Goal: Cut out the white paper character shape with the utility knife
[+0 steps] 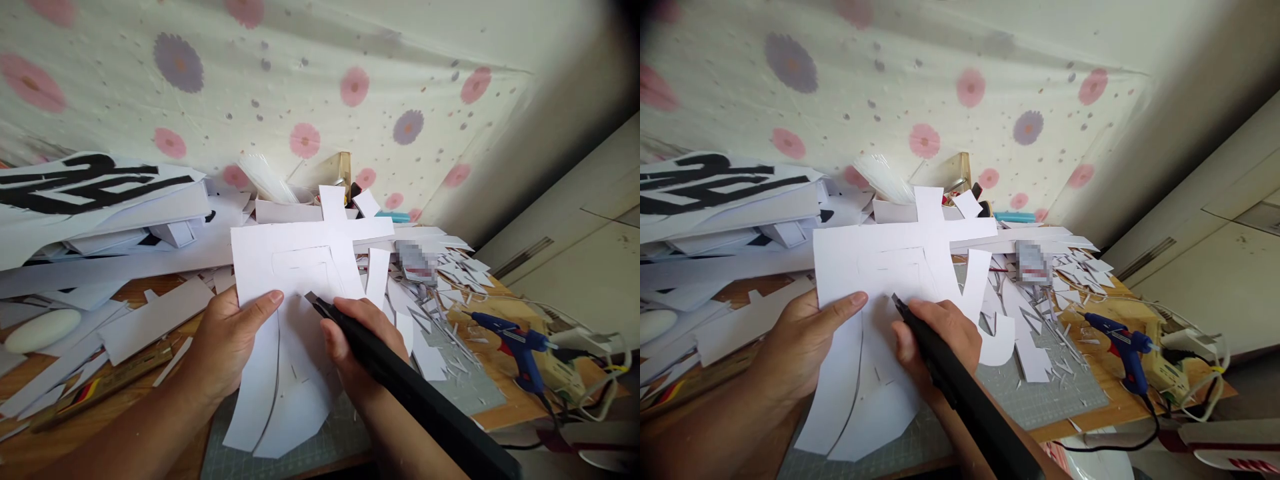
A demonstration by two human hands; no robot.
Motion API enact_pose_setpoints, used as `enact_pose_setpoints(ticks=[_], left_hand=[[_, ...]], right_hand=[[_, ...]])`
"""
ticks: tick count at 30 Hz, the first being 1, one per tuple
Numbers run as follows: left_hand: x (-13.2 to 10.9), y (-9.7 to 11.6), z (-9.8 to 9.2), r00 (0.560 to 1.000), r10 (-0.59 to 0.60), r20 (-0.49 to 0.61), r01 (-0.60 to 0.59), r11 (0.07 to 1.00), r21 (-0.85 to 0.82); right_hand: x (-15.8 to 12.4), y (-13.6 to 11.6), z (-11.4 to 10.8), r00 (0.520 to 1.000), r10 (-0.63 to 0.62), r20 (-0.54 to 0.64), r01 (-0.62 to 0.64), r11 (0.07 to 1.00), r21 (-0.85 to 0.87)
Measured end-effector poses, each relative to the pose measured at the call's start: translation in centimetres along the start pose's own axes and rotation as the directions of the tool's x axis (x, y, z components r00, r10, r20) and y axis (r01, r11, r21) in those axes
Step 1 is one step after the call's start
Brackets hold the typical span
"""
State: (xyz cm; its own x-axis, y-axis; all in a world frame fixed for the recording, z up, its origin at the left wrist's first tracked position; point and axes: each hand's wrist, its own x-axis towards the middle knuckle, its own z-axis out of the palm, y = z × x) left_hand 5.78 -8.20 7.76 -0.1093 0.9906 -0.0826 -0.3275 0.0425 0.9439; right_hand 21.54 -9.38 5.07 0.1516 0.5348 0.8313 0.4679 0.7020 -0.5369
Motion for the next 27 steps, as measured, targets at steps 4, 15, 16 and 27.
enact_pose_setpoints(ticks=[4, 15, 16, 27], left_hand=[[-0.09, 0.09, 0.08, 1.0, 0.006, -0.016, -0.006, 1.0, 0.012], [-0.41, -0.01, 0.22, 0.998, 0.037, -0.051, -0.036, 0.999, 0.023], [-0.44, -0.05, 0.23, 0.997, 0.042, -0.06, -0.04, 0.999, 0.026], [-0.63, 0.18, 0.37, 0.995, 0.032, -0.099, -0.03, 0.999, 0.027]], right_hand=[[-0.1, -0.02, -0.24, 0.999, 0.027, 0.043, -0.027, 1.0, -0.013], [-0.04, -0.27, -0.29, 0.995, -0.073, 0.068, 0.076, 0.996, -0.05], [-0.1, -0.22, -0.24, 0.995, -0.083, 0.061, 0.086, 0.995, -0.056], [-0.8, 0.57, 0.08, 0.987, -0.158, -0.001, 0.158, 0.984, -0.079]])
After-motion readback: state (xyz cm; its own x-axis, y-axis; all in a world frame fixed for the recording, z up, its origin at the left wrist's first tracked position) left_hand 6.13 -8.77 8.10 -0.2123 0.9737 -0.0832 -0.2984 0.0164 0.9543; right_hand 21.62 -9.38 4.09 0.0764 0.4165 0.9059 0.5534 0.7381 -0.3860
